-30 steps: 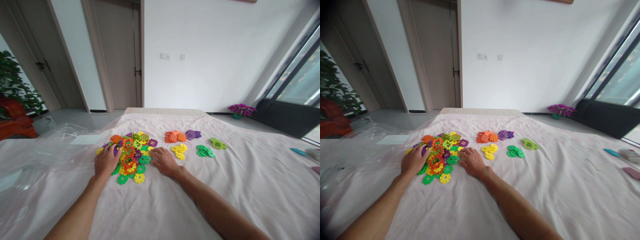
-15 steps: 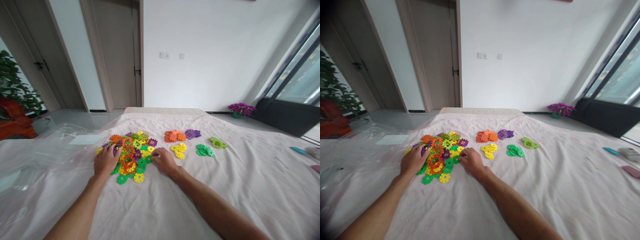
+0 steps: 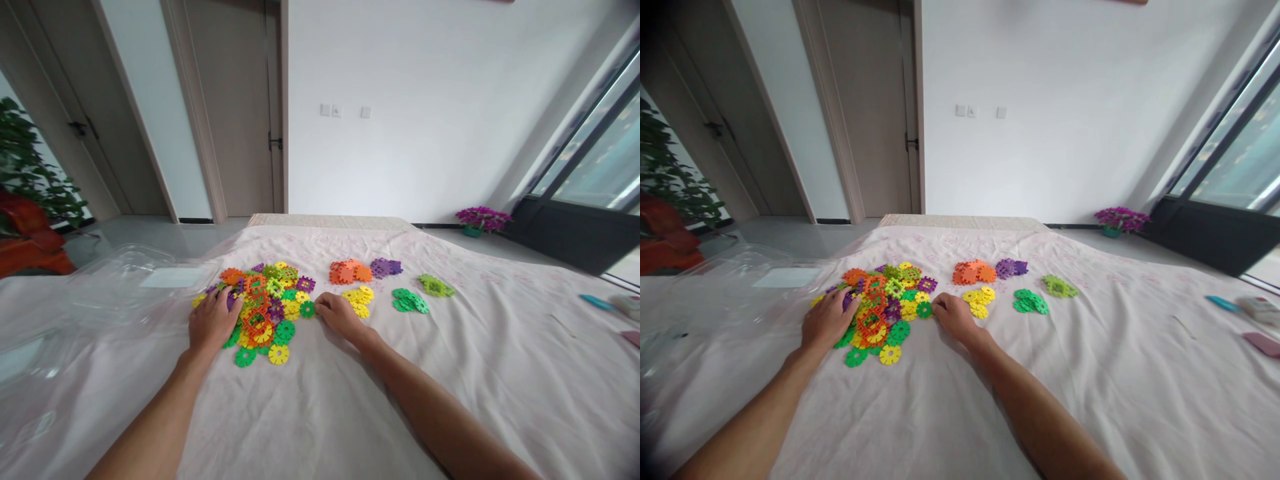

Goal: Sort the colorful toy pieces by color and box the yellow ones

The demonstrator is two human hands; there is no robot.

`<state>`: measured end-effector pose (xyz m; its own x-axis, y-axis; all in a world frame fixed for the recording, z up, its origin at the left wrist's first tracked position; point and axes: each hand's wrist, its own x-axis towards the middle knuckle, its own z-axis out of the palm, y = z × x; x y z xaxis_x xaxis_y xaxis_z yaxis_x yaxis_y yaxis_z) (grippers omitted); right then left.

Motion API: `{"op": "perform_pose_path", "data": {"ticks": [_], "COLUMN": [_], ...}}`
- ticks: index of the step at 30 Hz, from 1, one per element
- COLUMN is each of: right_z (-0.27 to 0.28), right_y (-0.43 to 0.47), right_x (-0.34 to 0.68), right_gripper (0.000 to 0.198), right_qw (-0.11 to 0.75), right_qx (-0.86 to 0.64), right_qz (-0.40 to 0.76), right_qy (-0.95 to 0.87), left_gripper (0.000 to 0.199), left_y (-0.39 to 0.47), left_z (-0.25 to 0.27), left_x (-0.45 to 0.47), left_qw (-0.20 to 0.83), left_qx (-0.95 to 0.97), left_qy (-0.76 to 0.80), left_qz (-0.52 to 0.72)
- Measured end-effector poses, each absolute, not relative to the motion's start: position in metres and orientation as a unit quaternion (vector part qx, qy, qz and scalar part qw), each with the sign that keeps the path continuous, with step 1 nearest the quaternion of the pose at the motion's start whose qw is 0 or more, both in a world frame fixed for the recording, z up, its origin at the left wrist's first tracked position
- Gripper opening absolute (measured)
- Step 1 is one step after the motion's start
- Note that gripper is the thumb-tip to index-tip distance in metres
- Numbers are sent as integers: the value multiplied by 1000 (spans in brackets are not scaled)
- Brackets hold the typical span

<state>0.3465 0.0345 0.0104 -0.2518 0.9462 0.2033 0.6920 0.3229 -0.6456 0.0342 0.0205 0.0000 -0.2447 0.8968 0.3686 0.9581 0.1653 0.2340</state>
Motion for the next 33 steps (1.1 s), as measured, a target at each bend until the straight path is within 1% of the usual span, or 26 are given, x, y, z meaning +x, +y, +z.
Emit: {"op": "perform_pose_path", "data": {"ticks": [3,6,9,12,16,20,23,28,30,33], "right_z": [15,18,18,14,6,5,14,32,35,35], "right_y": [32,27,26,28,34,44,55,67,69,69], "right_x": [342,333,330,335,341,353,379,447,472,499], "right_gripper": [19,24,19,16,14,32,28,29,31,33], "right_qw": [268,249,232,237,289,391,414,371,352,320], "right_qx": [-550,-583,-598,-590,-555,-558,-602,-690,-731,-790], "right_qz": [209,164,143,154,199,212,155,6,-18,-24], "right_qy": [-763,-756,-754,-756,-754,-701,-665,-621,-584,-522], "left_gripper": [50,51,51,51,51,51,52,52,52,53], "left_y": [21,21,20,20,20,20,20,20,20,21], "left_z": [0,0,1,1,1,1,1,0,-2,-3], "left_x": [34,34,35,35,35,35,35,34,33,33], "left_qw": [72,72,73,72,70,73,76,78,80,84], "left_qx": [-609,-611,-609,-610,-608,-611,-612,-614,-615,-615], "left_qy": [-761,-760,-761,-760,-762,-760,-759,-758,-757,-756], "left_qz": [-212,-209,-212,-212,-210,-209,-208,-204,-205,-207]}}
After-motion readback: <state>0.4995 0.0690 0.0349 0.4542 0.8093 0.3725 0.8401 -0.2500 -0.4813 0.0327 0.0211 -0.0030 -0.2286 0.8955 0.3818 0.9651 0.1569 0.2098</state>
